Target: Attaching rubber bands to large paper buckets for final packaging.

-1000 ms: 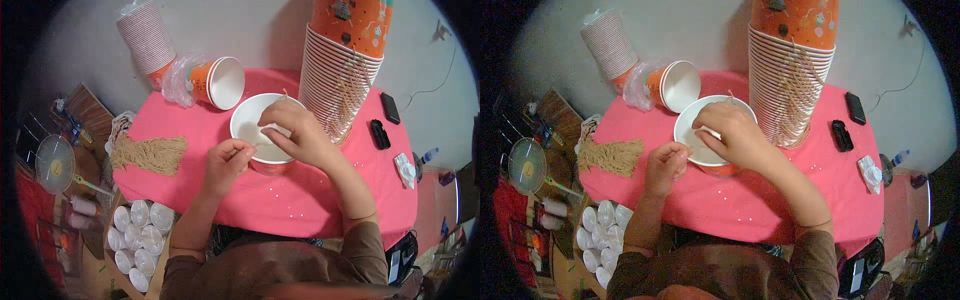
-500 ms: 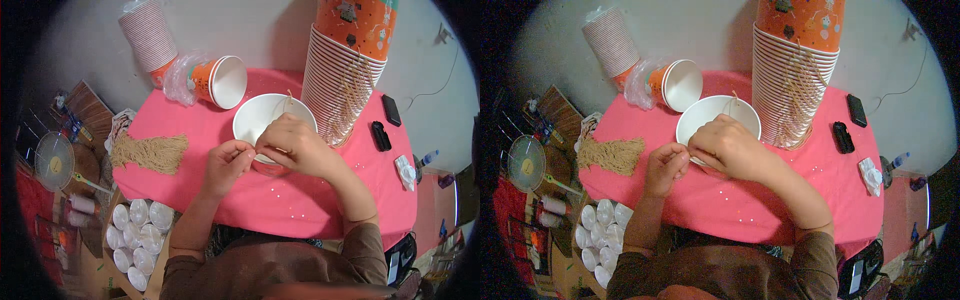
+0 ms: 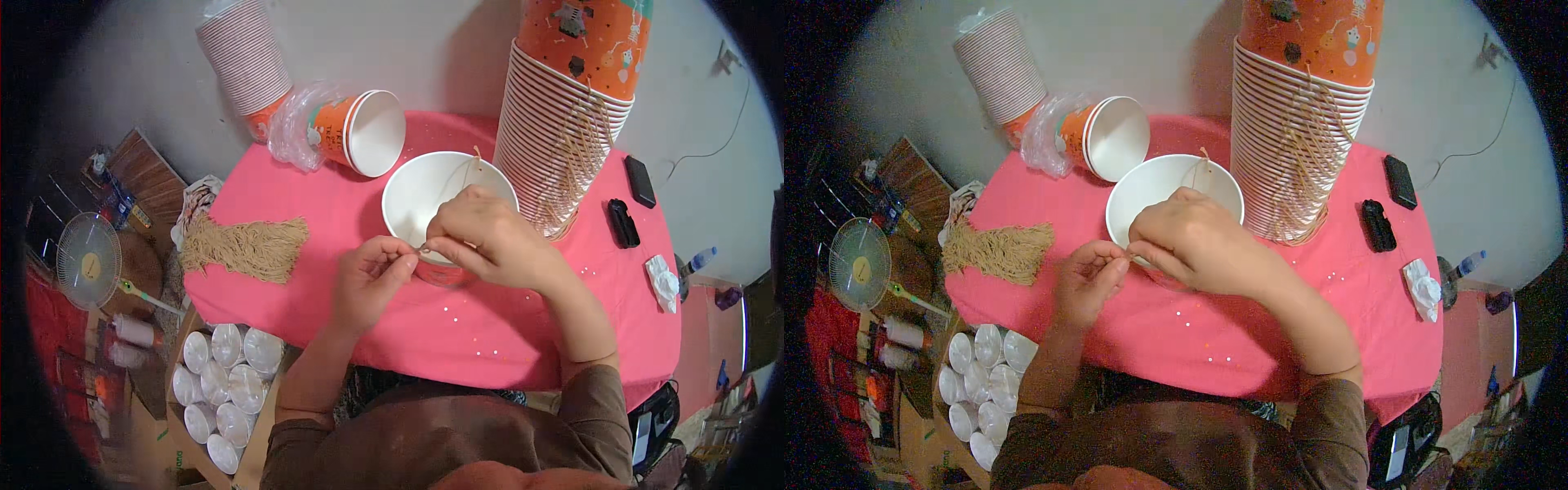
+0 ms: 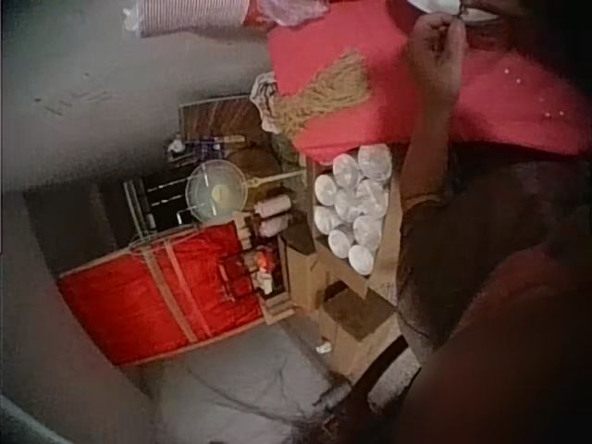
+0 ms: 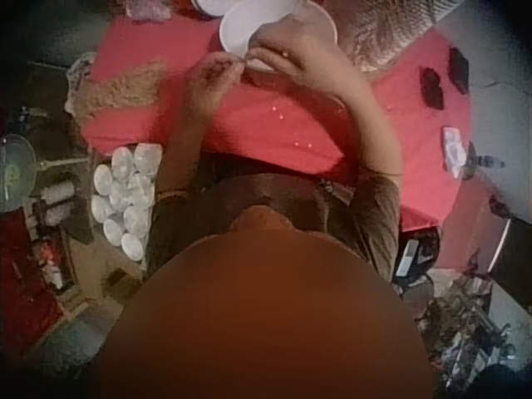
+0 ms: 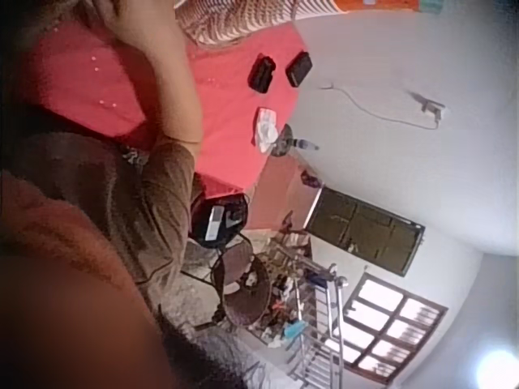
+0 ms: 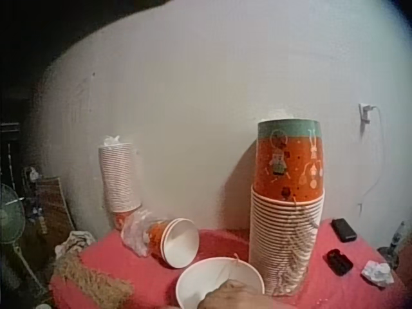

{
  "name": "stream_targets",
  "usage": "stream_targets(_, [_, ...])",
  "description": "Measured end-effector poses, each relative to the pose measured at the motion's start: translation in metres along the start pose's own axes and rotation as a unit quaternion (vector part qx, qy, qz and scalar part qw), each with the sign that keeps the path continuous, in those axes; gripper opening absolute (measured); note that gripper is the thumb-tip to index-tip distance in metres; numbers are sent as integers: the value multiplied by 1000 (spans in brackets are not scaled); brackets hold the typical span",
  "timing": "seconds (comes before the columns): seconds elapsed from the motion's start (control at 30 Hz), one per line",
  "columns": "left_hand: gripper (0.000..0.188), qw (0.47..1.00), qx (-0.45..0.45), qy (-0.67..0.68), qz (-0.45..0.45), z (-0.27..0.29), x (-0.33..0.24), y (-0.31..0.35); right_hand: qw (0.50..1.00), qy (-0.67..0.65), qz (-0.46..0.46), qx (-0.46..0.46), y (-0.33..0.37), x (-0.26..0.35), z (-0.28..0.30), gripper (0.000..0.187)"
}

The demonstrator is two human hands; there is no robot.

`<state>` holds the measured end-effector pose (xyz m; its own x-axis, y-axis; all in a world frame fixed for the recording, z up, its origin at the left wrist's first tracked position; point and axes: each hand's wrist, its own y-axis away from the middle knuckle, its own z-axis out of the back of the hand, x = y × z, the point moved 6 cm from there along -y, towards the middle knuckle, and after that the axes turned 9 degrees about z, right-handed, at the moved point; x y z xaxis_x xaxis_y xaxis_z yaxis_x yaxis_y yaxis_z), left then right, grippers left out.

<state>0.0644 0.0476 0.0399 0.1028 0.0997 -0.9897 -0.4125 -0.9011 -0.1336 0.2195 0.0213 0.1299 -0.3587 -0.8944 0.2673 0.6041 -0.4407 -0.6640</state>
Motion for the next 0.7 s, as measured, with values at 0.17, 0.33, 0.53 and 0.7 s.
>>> stream_targets(0.17, [6, 999, 12, 43, 8, -4, 2, -1, 999, 28, 21, -5, 0, -3, -10, 17])
stream_targets(0.33, [8, 999, 8, 34, 7, -4, 3, -1, 992, 118, 48, 10, -1, 1, -14, 11])
stream_targets(0.53, [10, 998, 0, 56, 15, -8, 3, -3, 994, 100, 50, 19, -1, 3, -15, 11])
stream_targets(0.7, [10, 999, -21, 31, -15, -7, 2, -1, 999, -33, -26, 27, 2, -7, -17, 15])
